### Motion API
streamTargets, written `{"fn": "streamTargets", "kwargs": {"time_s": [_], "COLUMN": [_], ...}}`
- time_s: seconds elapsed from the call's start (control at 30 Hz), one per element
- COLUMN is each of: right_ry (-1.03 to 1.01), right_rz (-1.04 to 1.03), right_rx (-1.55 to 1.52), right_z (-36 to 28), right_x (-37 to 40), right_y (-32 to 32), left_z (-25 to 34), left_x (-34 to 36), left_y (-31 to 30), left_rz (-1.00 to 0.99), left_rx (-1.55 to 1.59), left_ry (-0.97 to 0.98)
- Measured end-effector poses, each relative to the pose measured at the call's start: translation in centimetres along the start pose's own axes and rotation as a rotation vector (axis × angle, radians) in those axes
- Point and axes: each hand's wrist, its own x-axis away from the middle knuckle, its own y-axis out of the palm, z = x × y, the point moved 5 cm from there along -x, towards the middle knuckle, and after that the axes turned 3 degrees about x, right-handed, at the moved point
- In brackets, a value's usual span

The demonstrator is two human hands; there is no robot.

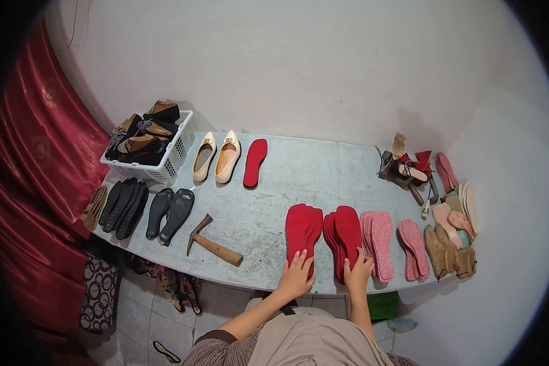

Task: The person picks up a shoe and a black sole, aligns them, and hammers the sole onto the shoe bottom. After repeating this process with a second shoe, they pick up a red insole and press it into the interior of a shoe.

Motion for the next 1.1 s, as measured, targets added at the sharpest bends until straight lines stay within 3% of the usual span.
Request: {"fn": "streamTargets", "kwargs": {"time_s": [0.17,0.4,0.57,0.6,0.73,0.83,0.87,0.97,1.1], "right_ry": [-0.032,-0.118,-0.123,-0.221,-0.028,0.255,0.344,0.42,0.357], "right_rz": [0.044,0.039,-0.088,0.024,-0.162,-0.41,-0.504,-0.655,-0.78], "right_rx": [-0.134,-0.304,-0.411,-0.341,-0.564,-1.152,-1.294,-1.346,-1.449], "right_z": [-0.9,-4.9,-9.9,-11.3,-15.9,-20.7,-21.5,-27.8,-34.2], "right_x": [0.0,-0.5,-1.2,-1.2,-1.0,0.0,0.6,2.2,4.1], "right_y": [-2.2,-3.4,-2.9,-2.7,0.7,4.3,5.9,6.3,8.0], "left_z": [-1.5,-3.6,-8.3,-9.6,-16.8,-23.0,-25.7,-32.8,-38.9], "left_x": [0.9,1.7,3.0,3.4,5.7,8.3,9.2,12.2,15.4], "left_y": [-1.2,-5.0,-8.7,-9.5,-12.9,-17.9,-19.2,-23.8,-29.5], "left_rz": [0.192,0.337,0.37,0.354,0.509,0.755,0.741,0.799,0.882], "left_rx": [0.363,0.512,0.568,0.561,0.48,0.336,0.323,0.265,0.094], "left_ry": [-0.005,-0.037,-0.275,-0.303,-0.39,-0.403,-0.507,-0.678,-0.663]}}
